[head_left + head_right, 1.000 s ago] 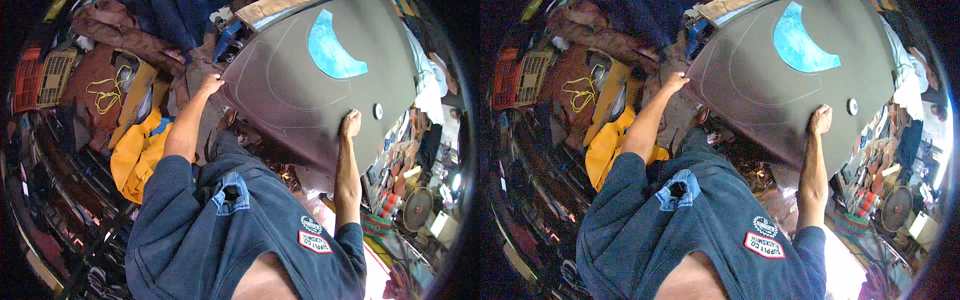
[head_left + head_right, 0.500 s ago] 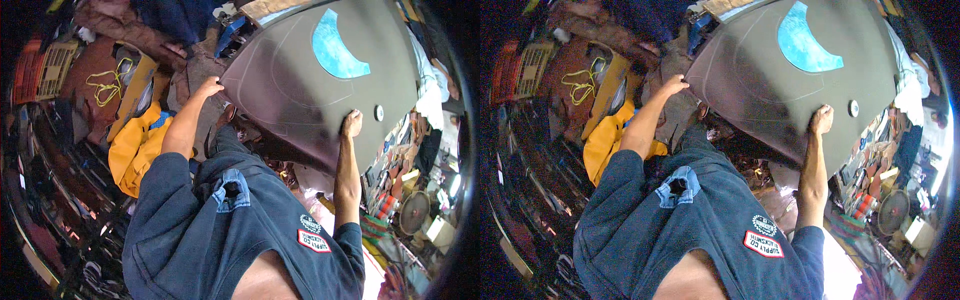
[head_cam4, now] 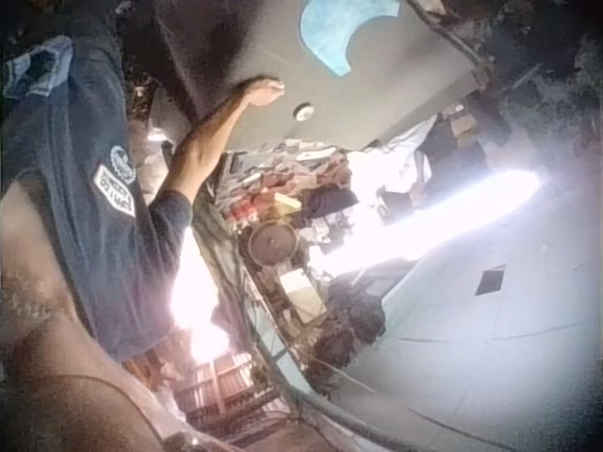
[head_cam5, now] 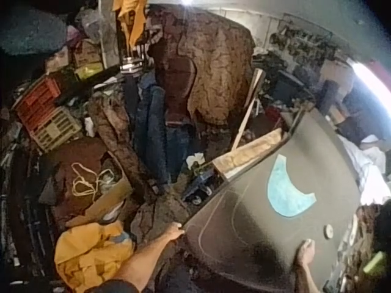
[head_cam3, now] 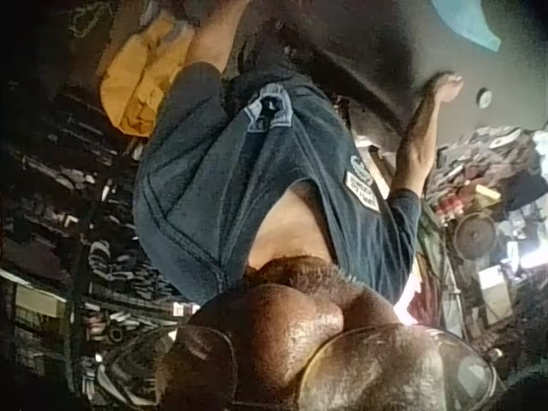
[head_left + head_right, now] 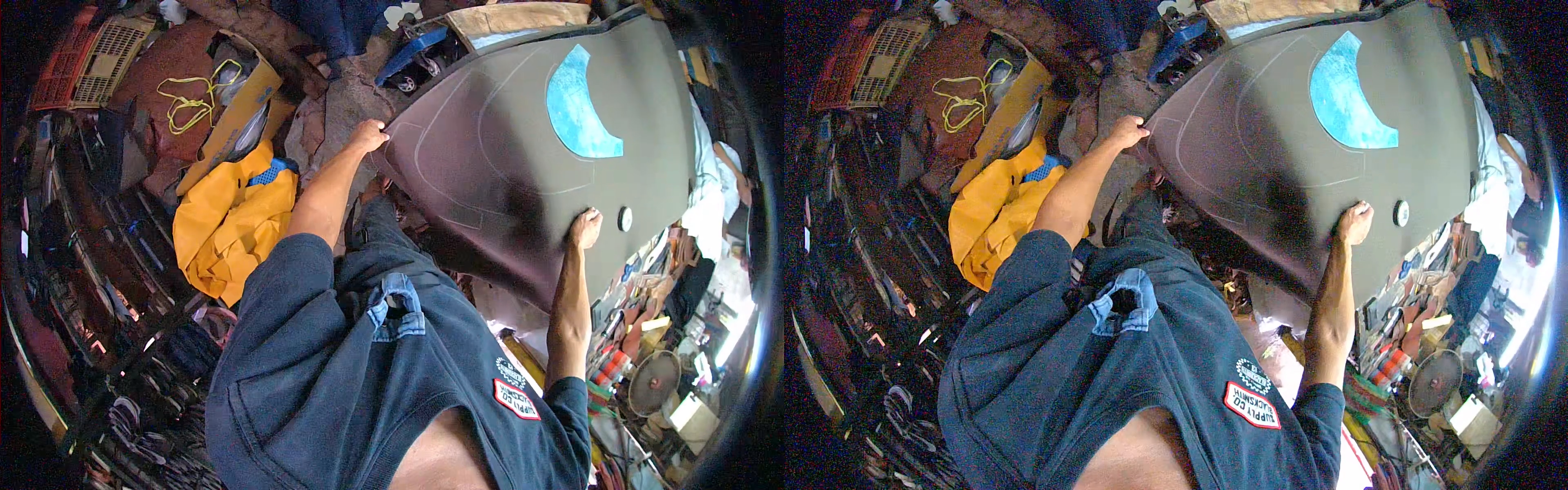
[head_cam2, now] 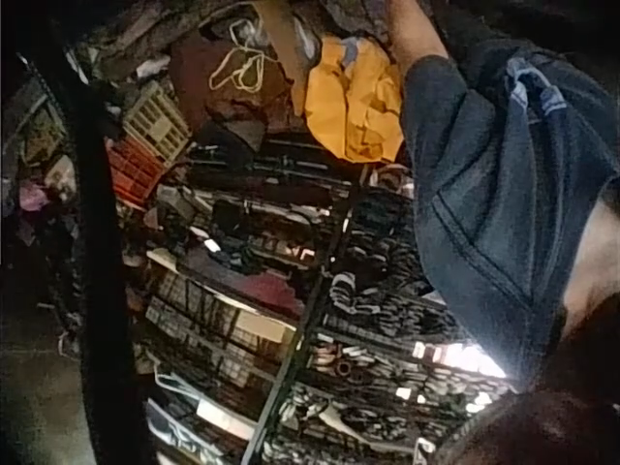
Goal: Tracing a shoe pattern onto a sheet of grey material using a blue template and white chalk.
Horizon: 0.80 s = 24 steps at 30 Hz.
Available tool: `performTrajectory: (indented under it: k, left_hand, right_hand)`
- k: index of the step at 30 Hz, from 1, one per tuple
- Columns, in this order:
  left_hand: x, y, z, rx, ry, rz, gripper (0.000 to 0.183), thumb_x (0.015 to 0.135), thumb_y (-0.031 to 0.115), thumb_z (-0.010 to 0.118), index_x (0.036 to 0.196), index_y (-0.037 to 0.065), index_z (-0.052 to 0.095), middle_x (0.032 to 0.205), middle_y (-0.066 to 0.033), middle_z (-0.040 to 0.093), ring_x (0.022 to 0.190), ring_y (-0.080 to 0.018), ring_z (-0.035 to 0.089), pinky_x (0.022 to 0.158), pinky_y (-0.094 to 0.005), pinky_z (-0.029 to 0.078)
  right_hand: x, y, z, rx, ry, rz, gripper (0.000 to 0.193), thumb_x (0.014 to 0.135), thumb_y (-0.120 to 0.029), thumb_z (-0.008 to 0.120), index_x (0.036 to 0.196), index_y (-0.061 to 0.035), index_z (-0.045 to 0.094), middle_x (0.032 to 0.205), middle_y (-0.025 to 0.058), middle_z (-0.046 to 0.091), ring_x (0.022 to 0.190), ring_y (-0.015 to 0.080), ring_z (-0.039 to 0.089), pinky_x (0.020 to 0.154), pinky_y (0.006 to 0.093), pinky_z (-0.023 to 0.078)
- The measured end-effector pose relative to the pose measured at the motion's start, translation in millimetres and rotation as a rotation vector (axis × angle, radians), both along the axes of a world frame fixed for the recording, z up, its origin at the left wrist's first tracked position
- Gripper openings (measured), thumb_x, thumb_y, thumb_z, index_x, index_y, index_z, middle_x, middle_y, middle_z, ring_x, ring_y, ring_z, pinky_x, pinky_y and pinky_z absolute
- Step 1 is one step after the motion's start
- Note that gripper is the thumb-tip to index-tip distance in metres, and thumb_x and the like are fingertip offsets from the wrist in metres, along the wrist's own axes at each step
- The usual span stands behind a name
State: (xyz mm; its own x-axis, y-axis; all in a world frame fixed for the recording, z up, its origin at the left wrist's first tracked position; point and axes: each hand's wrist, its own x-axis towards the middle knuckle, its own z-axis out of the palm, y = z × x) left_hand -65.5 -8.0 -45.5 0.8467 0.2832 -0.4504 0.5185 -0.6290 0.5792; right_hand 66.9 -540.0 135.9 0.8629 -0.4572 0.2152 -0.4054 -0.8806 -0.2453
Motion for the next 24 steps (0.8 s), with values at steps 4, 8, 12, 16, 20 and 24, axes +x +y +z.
performTrajectory:
  k: [4, 8, 12, 16, 20, 24]
  left_hand:
    - [-1.4, 4.3, -0.3, 0.003, 0.028, 0.020, 0.036, 0.083, 0.033, 0.071, 0.110, 0.009, 0.069, 0.114, -0.0190, 0.067, 0.109, -0.0369, 0.063, 0.091, -0.0456, 0.050]
    - [-1.7, 5.1, -7.7, 0.000, 0.005, 0.025, 0.036, 0.084, 0.032, 0.071, 0.111, 0.009, 0.069, 0.114, -0.0188, 0.067, 0.108, -0.0371, 0.063, 0.091, -0.0456, 0.050]
    - [0.4, 4.3, -17.0, -0.010, -0.006, 0.030, 0.040, 0.083, 0.033, 0.072, 0.115, 0.010, 0.068, 0.116, -0.0185, 0.067, 0.109, -0.0370, 0.063, 0.092, -0.0450, 0.050]
    - [1.1, 9.9, -30.7, 0.001, -0.002, 0.013, 0.043, 0.082, 0.033, 0.073, 0.118, 0.011, 0.068, 0.117, -0.0193, 0.066, 0.110, -0.0371, 0.063, 0.093, -0.0447, 0.050]
    - [6.7, 3.4, -19.2, -0.070, 0.003, 0.018, 0.052, 0.080, 0.033, 0.074, 0.121, 0.003, 0.065, 0.124, -0.0219, 0.062, 0.117, -0.0356, 0.059, 0.099, -0.0411, 0.046]
    - [4.5, 5.4, -5.0, -0.073, 0.060, 0.041, 0.061, 0.078, 0.033, 0.075, 0.124, -0.004, 0.061, 0.130, -0.0232, 0.059, 0.122, -0.0344, 0.057, 0.104, -0.0377, 0.043]
  right_hand:
    - [2.5, 3.9, -1.0, 0.000, -0.014, 0.020, 0.037, 0.097, -0.041, 0.046, 0.107, -0.0105, 0.063, 0.101, 0.0168, 0.068, 0.093, 0.0391, 0.063, 0.080, 0.0489, 0.048]
    - [1.1, 5.9, -2.2, -0.008, -0.029, 0.015, 0.037, 0.097, -0.042, 0.045, 0.106, -0.0106, 0.063, 0.101, 0.0167, 0.068, 0.093, 0.0392, 0.063, 0.079, 0.0497, 0.047]
    - [-0.6, 4.1, -1.8, -0.006, -0.031, 0.014, 0.038, 0.097, -0.044, 0.045, 0.106, -0.0109, 0.063, 0.101, 0.0162, 0.068, 0.094, 0.0395, 0.063, 0.080, 0.0501, 0.047]
    - [0.5, 9.4, 2.5, 0.004, -0.035, 0.006, 0.038, 0.097, -0.044, 0.045, 0.107, -0.0119, 0.064, 0.101, 0.0159, 0.069, 0.093, 0.0394, 0.064, 0.080, 0.0495, 0.048]
    - [-1.9, -2.1, -0.6, -0.015, -0.059, 0.022, 0.038, 0.098, -0.043, 0.045, 0.109, -0.0135, 0.065, 0.101, 0.0162, 0.069, 0.091, 0.0390, 0.065, 0.079, 0.0488, 0.049]
    - [0.7, 1.1, -2.1, -0.004, -0.049, 0.036, 0.038, 0.098, -0.043, 0.044, 0.109, -0.0132, 0.064, 0.102, 0.0170, 0.069, 0.092, 0.0393, 0.065, 0.079, 0.0491, 0.049]
